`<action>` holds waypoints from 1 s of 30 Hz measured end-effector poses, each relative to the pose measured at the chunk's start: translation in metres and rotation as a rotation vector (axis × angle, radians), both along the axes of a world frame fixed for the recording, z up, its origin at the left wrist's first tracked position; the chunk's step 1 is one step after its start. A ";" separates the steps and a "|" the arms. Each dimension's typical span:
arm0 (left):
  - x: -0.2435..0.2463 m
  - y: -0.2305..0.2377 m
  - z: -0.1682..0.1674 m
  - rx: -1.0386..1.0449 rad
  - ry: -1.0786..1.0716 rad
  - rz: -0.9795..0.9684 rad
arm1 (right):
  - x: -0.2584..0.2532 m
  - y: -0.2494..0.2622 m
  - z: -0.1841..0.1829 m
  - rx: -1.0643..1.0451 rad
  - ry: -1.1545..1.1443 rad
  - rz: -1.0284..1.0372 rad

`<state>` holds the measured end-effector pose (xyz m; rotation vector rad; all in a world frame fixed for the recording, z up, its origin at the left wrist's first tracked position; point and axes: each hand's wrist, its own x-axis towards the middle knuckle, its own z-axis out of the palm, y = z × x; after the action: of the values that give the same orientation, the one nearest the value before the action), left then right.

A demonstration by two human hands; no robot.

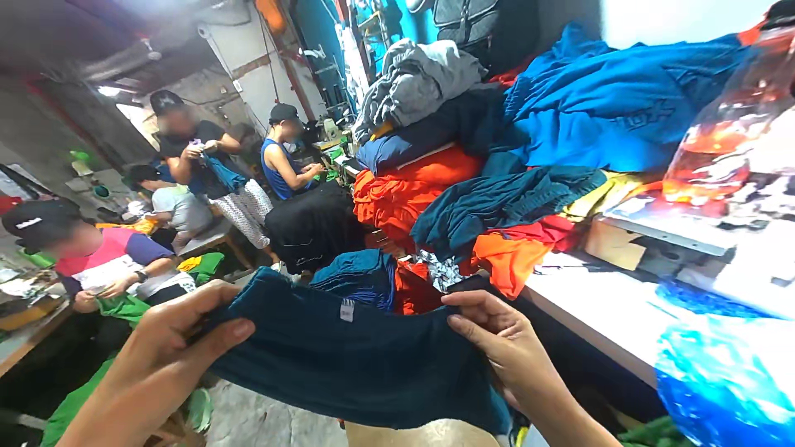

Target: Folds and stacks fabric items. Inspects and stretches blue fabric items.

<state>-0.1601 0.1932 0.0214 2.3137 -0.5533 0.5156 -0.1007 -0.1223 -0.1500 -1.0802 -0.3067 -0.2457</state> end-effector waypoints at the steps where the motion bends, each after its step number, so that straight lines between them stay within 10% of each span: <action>1: -0.001 -0.001 0.000 -0.007 -0.002 0.012 | 0.002 -0.001 0.000 0.005 0.006 -0.027; 20: -0.012 -0.001 -0.003 0.079 -0.022 0.071 | 0.016 -0.013 -0.018 -0.806 -0.387 -0.367; 25: -0.033 -0.027 0.012 -0.021 0.085 0.454 | 0.013 -0.015 -0.016 -0.664 -0.294 -0.083; 30: -0.017 0.010 0.006 0.178 -0.041 0.143 | 0.006 -0.017 -0.020 -0.557 -0.217 0.070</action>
<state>-0.1768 0.2035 0.0271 2.5302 -0.4713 0.6044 -0.0949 -0.1390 -0.1704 -1.5918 -0.6310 -0.2200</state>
